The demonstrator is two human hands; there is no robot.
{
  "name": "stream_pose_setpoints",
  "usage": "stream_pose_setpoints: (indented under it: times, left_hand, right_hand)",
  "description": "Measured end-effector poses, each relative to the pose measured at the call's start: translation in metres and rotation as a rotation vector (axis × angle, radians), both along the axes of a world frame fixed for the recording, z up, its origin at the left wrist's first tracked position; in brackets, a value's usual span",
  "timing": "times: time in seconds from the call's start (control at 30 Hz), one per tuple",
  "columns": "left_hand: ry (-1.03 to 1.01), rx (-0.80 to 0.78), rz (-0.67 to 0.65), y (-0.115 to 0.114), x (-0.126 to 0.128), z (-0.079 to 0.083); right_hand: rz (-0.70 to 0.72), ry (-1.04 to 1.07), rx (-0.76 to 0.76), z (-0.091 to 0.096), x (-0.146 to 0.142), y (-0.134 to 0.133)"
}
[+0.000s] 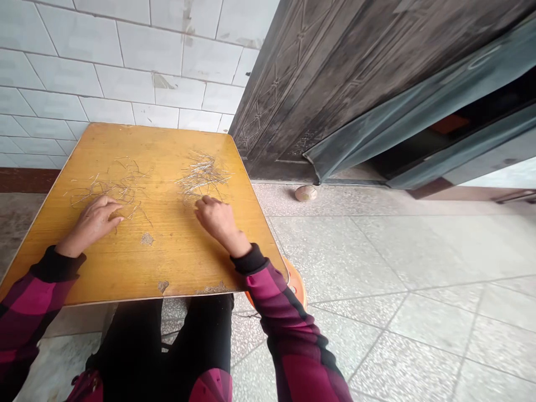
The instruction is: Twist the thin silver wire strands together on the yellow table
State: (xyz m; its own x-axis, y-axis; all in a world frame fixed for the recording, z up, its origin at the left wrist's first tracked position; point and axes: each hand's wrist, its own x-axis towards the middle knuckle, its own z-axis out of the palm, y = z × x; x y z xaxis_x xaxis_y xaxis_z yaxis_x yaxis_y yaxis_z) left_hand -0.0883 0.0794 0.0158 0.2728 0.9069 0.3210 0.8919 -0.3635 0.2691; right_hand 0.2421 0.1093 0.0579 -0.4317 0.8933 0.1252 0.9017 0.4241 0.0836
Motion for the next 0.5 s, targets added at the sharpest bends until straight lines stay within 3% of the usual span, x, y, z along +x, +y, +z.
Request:
stream_pose_setpoints:
  times: [0.17, 0.27, 0.37, 0.5]
  left_hand:
    - [-0.076, -0.048, 0.016, 0.001, -0.009, 0.007]
    - [-0.153, -0.053, 0.103, 0.003, -0.014, 0.011]
    - [-0.186, -0.023, 0.195, 0.004, -0.016, 0.012]
    - [-0.16, -0.032, 0.18, 0.003, -0.013, 0.008]
  right_hand:
    - [0.298, 0.08, -0.164, 0.003, -0.078, 0.001]
    - [0.354, 0.065, -0.202, 0.001, -0.116, 0.016]
    - [0.368, 0.001, -0.218, -0.006, -0.14, 0.029]
    - [0.392, -0.064, -0.191, -0.017, -0.151, 0.034]
